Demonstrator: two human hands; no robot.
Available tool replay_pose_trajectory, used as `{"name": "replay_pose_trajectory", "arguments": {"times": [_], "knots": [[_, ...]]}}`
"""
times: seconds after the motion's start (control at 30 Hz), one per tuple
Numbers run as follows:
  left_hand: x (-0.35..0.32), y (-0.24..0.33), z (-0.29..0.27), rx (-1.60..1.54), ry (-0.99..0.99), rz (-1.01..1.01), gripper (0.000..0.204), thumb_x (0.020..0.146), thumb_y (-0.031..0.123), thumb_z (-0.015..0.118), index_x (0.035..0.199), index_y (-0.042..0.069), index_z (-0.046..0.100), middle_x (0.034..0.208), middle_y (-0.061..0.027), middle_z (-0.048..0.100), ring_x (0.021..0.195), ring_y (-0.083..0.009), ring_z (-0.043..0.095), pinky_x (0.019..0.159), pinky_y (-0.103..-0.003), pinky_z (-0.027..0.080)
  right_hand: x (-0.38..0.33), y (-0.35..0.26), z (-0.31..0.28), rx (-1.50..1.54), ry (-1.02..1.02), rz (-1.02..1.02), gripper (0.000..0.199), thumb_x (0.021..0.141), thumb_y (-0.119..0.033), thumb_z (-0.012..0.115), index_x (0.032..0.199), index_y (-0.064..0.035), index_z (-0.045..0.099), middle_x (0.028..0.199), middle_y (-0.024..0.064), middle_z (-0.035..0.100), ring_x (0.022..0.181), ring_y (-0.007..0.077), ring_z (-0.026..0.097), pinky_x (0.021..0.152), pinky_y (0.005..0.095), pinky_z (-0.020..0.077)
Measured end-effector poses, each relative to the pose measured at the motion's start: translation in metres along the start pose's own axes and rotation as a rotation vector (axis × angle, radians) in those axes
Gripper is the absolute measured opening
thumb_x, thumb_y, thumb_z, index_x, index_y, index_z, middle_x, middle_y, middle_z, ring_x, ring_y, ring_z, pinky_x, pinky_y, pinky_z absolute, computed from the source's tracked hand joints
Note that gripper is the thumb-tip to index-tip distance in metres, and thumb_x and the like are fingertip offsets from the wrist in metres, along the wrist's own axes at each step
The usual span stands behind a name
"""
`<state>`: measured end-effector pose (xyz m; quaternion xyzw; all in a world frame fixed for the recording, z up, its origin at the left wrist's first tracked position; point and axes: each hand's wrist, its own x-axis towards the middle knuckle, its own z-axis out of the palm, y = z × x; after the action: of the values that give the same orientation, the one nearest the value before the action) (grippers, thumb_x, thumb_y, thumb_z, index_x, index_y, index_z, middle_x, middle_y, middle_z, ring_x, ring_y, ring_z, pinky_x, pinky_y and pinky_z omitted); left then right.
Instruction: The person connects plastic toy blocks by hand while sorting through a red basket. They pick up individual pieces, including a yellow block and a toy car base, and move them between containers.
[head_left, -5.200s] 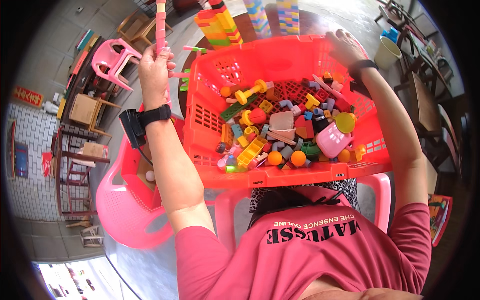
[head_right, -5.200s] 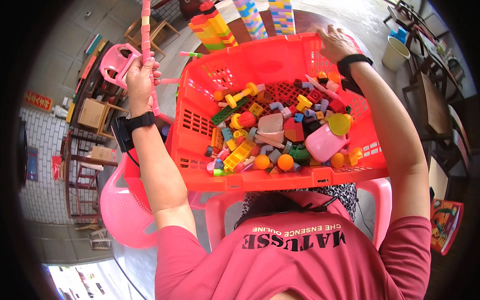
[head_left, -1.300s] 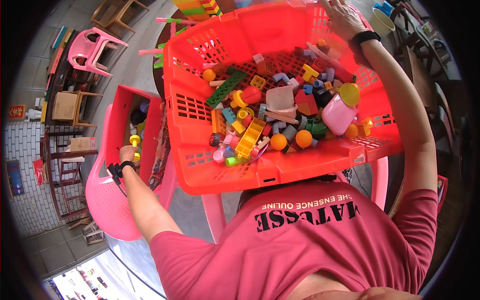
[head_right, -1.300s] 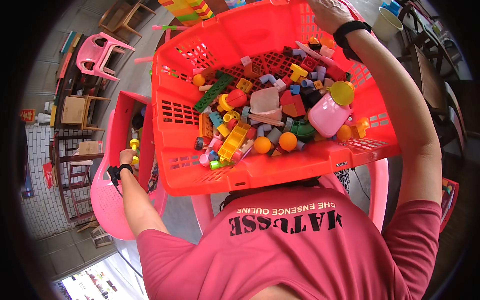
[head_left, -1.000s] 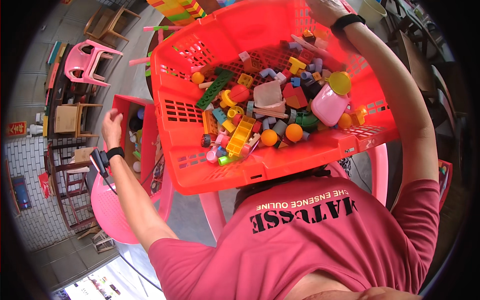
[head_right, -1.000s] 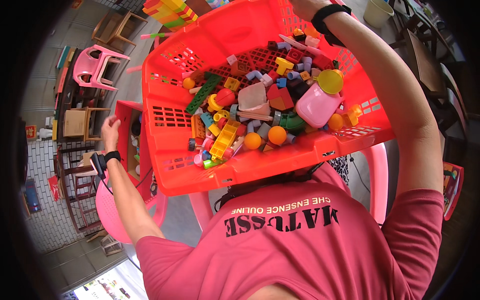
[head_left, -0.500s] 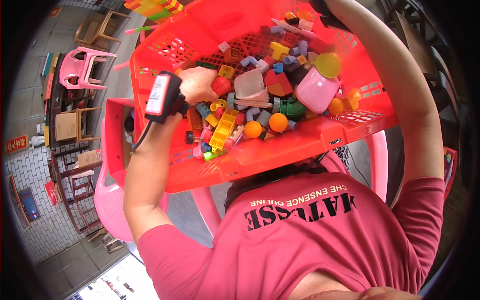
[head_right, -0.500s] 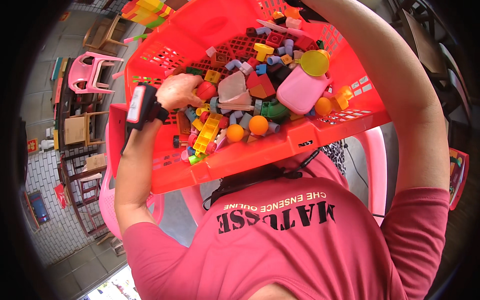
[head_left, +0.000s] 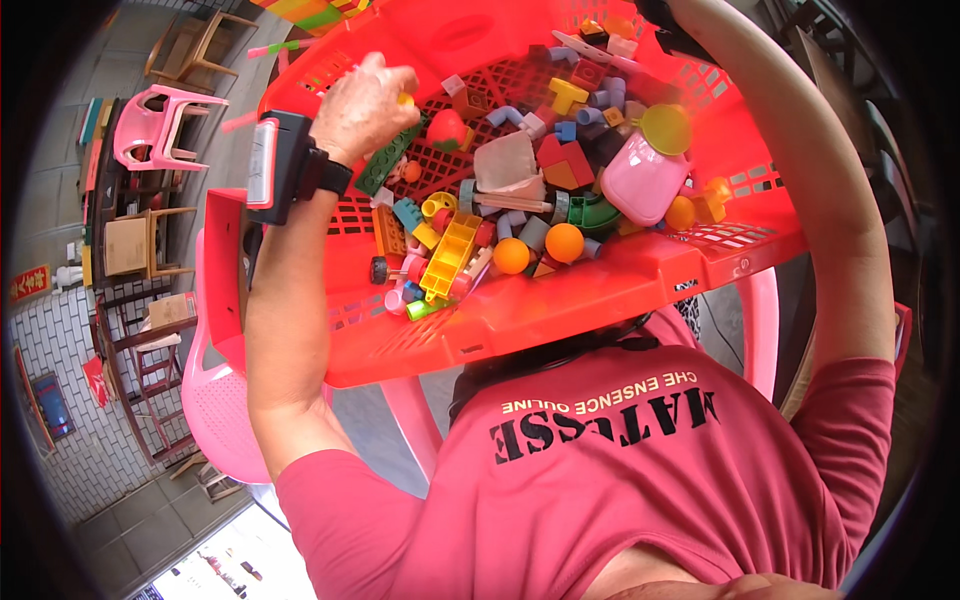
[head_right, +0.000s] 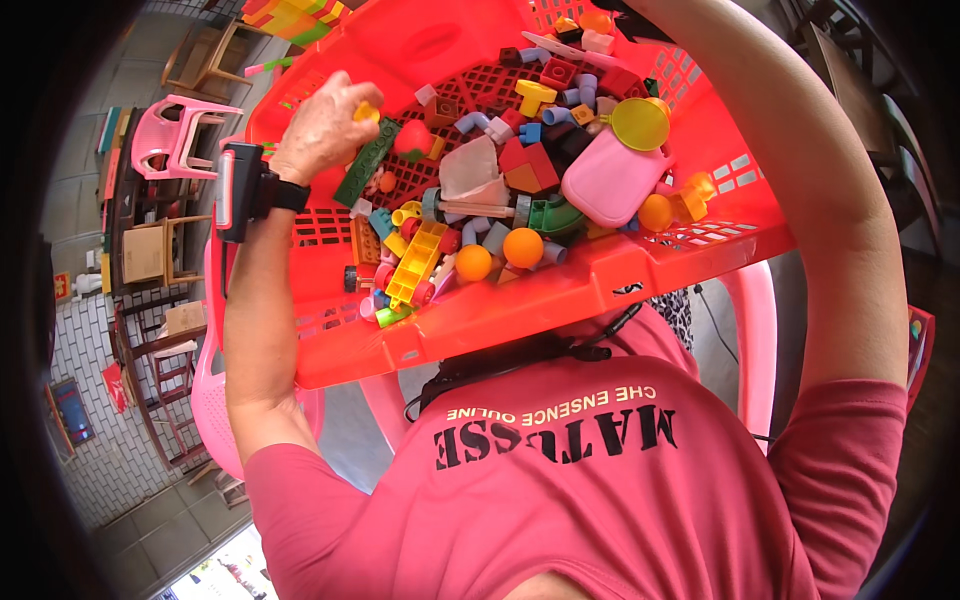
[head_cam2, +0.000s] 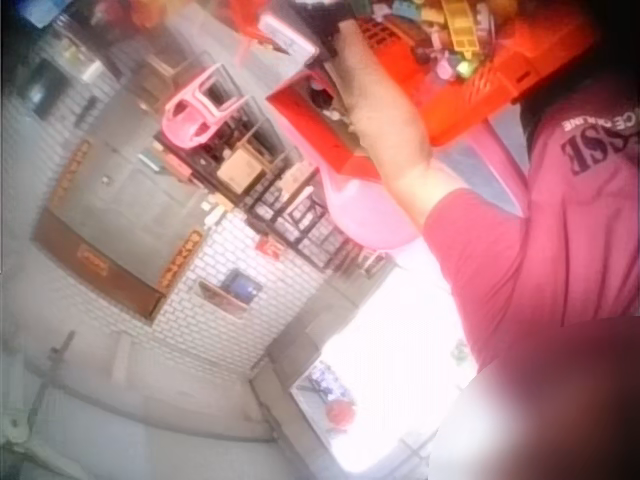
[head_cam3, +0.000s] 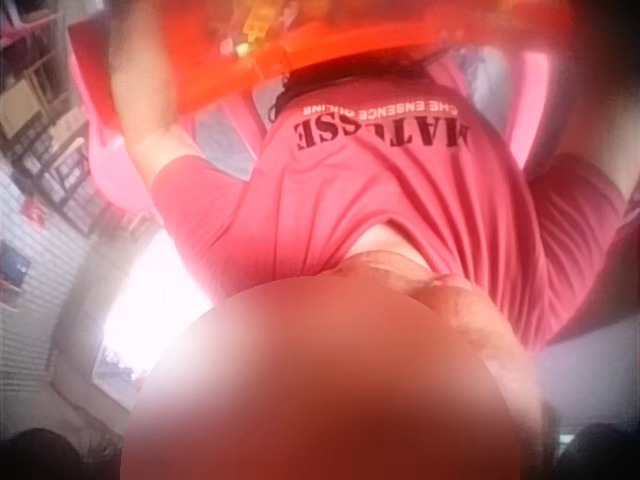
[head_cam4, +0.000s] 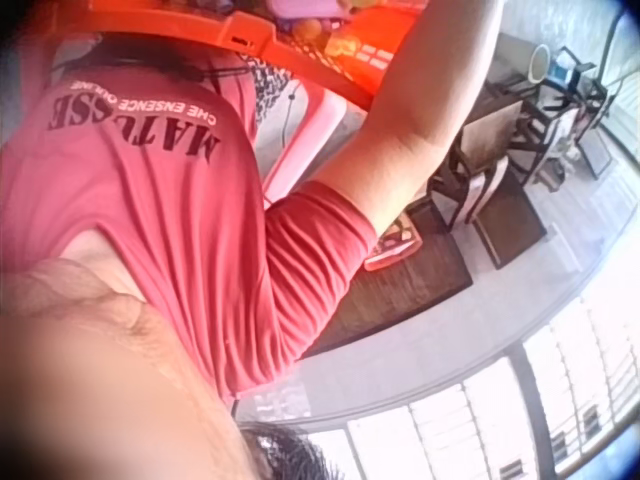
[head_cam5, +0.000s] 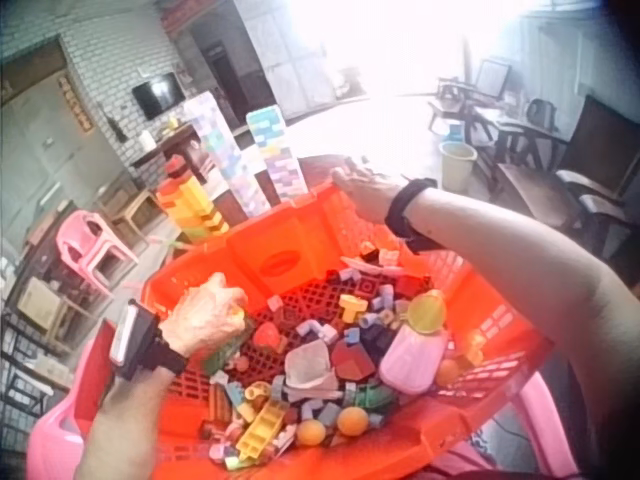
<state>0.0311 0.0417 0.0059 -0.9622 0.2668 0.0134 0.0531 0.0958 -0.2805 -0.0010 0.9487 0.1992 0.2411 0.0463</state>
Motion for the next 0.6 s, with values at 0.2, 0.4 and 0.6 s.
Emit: {"name": "replay_pose_trajectory", "arguments": {"times": [0.2, 0.4, 0.6], "knots": [[-0.005, 0.004, -0.023, 0.117, 0.141, 0.518, 0.018, 0.084, 0.014, 0.05, 0.085, 0.003, 0.064, 0.089, -0.0144, 0.061, 0.084, -0.0358, 0.061, 0.073, -0.047, 0.052, 0.002, -0.001, -0.007, 0.024, -0.142, 0.055, 0.045, 0.078, -0.006, 0.051, 0.121, 0.0019, 0.052, 0.125, 0.026, 0.051, 0.121, 0.0385, 0.046, 0.102, 0.0461, 0.0371], [-0.036, 0.035, -0.006, -0.074, -0.527, -0.052, 0.053, 0.083, 0.053, 0.057, 0.076, 0.001, 0.067, 0.076, -0.0206, 0.064, 0.079, -0.036, 0.064, 0.069, -0.045, 0.05, 0.003, 0.001, 0.001, 0.044, -0.024, 0.02, 0.041, 0.078, -0.006, 0.051, 0.118, 0.001, 0.054, 0.123, 0.0252, 0.053, 0.12, 0.0383, 0.047, 0.101, 0.046, 0.038], [-0.042, 0.04, 0.018, 0.053, -0.639, -0.053, 0.047, 0.077, 0.049, 0.066, 0.077, 0.003, 0.07, 0.08, -0.0194, 0.066, 0.082, -0.0357, 0.065, 0.071, -0.046, 0.051, 0.005, 0.003, 0.007, 0.013, -0.023, 0.007, 0.039, 0.08, -0.007, 0.05, 0.117, 0.0015, 0.055, 0.123, 0.0254, 0.053, 0.12, 0.0381, 0.047, 0.101, 0.0458, 0.0379]]}}
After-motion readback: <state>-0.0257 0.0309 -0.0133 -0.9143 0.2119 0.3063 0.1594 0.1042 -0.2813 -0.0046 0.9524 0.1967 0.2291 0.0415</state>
